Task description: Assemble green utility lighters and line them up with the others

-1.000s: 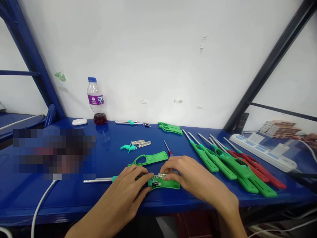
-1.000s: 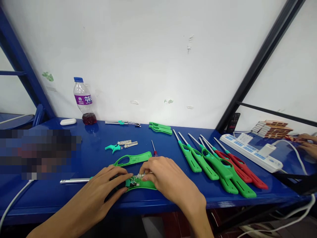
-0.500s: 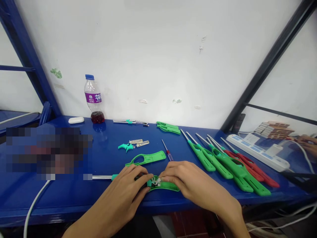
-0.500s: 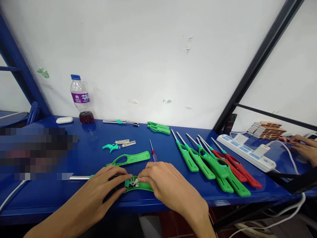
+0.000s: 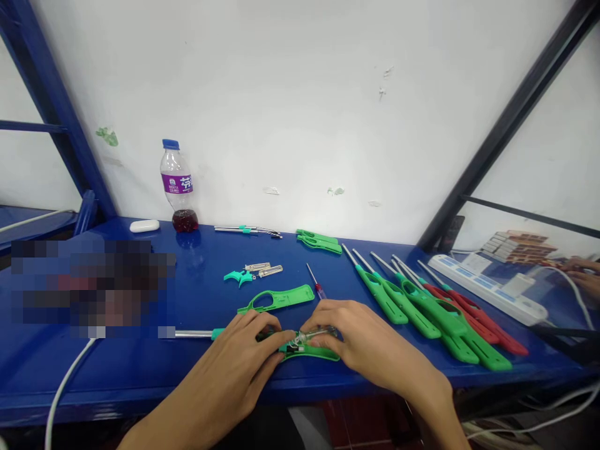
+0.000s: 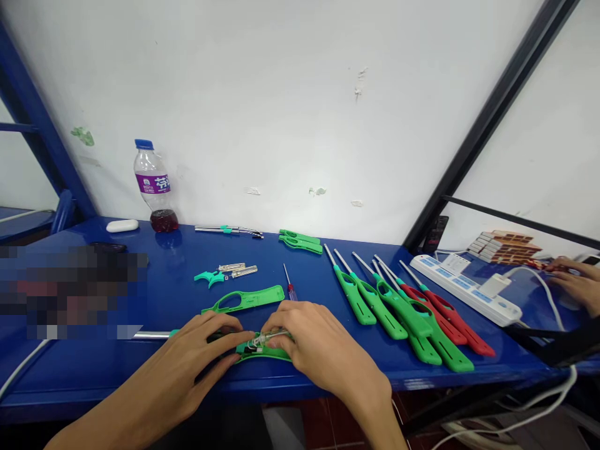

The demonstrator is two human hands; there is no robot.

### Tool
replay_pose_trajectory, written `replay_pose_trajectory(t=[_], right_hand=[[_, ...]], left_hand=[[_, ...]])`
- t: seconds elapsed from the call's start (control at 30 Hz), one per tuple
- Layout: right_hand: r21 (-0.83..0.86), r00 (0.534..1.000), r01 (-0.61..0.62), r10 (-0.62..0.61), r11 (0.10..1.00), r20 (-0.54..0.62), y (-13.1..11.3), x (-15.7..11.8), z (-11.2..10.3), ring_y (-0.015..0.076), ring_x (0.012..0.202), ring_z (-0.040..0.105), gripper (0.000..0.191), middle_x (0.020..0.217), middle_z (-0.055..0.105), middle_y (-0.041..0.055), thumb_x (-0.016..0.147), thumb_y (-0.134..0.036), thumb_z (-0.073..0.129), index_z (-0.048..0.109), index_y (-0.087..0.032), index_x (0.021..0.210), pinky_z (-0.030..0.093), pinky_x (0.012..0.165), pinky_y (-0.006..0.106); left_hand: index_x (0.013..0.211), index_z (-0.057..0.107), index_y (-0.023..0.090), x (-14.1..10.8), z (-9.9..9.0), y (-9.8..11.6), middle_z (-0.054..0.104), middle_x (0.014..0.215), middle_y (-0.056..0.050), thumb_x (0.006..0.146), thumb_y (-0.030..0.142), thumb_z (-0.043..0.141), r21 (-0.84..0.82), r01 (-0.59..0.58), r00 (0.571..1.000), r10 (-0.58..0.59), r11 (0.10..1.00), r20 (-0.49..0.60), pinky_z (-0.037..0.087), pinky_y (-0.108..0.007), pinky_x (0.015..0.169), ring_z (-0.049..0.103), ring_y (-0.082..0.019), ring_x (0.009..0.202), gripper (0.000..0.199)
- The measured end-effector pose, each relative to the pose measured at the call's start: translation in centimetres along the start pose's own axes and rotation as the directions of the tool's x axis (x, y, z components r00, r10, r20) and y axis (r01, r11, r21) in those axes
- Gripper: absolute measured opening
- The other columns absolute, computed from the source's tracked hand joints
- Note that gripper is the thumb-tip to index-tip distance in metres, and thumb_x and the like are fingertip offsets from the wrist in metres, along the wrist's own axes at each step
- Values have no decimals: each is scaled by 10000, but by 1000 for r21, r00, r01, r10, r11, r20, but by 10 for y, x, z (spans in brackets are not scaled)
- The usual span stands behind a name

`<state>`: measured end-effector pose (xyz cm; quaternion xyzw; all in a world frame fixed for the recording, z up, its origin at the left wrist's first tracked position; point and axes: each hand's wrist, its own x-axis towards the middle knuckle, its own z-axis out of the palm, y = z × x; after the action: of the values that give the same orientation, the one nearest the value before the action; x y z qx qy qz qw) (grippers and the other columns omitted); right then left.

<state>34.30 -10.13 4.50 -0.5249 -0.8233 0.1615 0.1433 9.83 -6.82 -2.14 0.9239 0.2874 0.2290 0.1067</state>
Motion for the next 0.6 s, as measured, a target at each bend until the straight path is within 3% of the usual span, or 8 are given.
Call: replay_pose_trajectory(t=[0.37,0.6], right_hand=[[51,997,43,-40,998,-61,9,-5,16,179,927,690,180,1038,733,-10,1066,-199,598,767,-255,1038,473,828,272],[109,988,64,-48,992,-147,17,-11,31,173,963,674,238,1086,719,-8,1077,-212,581,785,-301,1162,476,856,270]], left_hand=[[1389,625,334,1,0,1,620,1201,-67,1078,124,437,38,-36,999,35,999,7,518,-518,959,606,-285,1091,419],[1380,615,307,3,1,1,631,1198,-73,1074,121,434,64,-42,999,42,997,-1,541,-482,909,604,-286,1073,401]])
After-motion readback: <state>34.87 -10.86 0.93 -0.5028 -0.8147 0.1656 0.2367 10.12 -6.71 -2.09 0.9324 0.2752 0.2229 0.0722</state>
